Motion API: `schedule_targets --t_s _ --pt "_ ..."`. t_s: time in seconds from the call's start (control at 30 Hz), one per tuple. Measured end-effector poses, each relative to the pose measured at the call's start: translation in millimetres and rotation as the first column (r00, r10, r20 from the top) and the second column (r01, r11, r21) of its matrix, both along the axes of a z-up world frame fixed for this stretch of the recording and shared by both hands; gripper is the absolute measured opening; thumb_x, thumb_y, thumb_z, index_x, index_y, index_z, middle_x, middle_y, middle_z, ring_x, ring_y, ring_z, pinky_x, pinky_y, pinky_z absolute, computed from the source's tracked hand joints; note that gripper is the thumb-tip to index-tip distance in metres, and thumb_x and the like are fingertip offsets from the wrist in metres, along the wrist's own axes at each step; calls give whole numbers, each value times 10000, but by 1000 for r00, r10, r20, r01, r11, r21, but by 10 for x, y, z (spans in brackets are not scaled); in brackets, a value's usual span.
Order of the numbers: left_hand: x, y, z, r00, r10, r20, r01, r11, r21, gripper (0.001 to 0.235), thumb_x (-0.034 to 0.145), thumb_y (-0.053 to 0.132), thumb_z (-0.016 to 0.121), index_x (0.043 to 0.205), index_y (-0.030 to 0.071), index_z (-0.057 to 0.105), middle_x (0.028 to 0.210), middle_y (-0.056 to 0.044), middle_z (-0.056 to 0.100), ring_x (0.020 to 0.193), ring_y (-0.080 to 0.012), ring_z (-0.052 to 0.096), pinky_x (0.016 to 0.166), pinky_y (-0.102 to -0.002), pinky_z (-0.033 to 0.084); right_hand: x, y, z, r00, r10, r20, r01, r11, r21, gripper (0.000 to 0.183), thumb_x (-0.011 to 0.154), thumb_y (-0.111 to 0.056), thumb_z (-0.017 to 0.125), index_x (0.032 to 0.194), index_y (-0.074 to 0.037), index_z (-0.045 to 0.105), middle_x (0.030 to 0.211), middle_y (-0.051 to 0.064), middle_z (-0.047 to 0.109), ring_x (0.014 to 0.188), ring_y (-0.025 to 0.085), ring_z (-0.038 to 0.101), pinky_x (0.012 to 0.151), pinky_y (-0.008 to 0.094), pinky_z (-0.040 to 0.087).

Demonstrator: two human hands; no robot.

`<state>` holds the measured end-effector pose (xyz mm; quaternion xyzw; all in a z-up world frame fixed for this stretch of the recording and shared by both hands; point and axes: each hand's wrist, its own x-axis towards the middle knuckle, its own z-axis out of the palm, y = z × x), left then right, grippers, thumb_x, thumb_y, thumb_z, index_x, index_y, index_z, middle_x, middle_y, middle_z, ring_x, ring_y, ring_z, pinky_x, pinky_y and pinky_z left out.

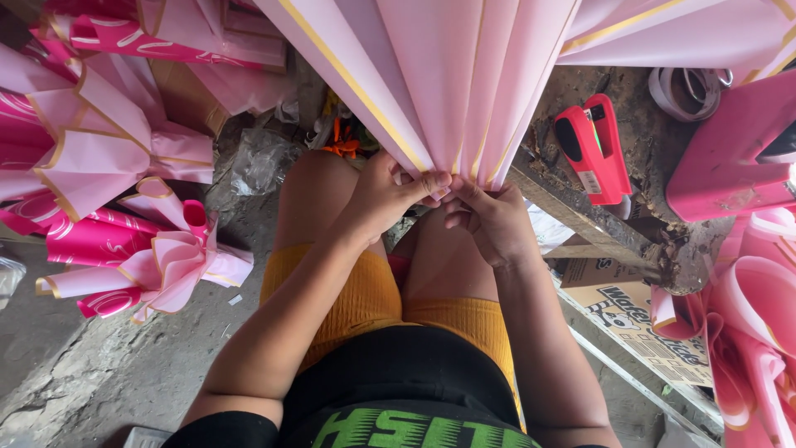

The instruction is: The person folds pink paper with gold trim into cone shapes and secures the base with a red stapler. They repeatedly fold, staple, and adjust the cones while seated on the floor surrounded by similar items.

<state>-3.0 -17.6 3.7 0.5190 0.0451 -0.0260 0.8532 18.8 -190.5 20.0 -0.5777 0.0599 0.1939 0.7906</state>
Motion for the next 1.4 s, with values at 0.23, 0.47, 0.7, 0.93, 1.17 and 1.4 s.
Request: schedule_targets --t_s 0.23,0.47,0.7,0.93,1.17,1.4 --pt "11 23 64 998 46 -46 -46 999 -12 592 821 248 870 1171 -88 531 961 -186 711 775 -214 750 689 -367 692 41 -34 -151 999 -5 33 6 1000 -24 160 917 9 755 873 124 654 754 247 707 599 271 742 509 410 661" --pt "55 14 -64 995 86 -41 -85 996 25 574 836 169 845 1204 -125 517 1006 -212 691 814 -256 758 679 -374 690 57 -77 -180 999 -2 43 2 1000 -4 137 902 44 748 862 136 655 745 256 702 598 283 746 527 420 666" --pt "43 -10 -65 991 119 -62 -117 993 27 509 813 132 837 1163 -111 558 974 -218 708 835 -264 755 653 -381 680 66 -101 -156 997 20 69 -19 1000 -11 117 893 62 742 865 136 656 755 254 705 613 290 753 538 424 670" --pt "75 -85 -326 985 161 -57 -160 987 28 440 812 80 814 1137 -97 577 928 -221 712 804 -277 762 621 -379 682 -74 -229 305 992 111 56 -101 981 -167 286 995 -158 674 955 117 604 815 243 729 630 246 754 471 348 645" --pt "-23 31 323 976 114 -185 -59 959 278 253 705 256 850 839 62 756 820 -60 791 816 -143 756 720 -275 599 179 -882 855 544 446 711 744 135 -654 455 1028 -366 703 1163 64 644 1008 201 619 871 359 537 771 520 423" --pt "9 -111 -137 971 197 -134 -186 979 87 568 748 145 870 1177 -92 582 978 -210 710 871 -266 743 638 -402 658 553 -1105 712 531 522 668 652 252 -715 665 1048 -440 800 1283 145 585 991 283 569 952 485 572 822 571 486"
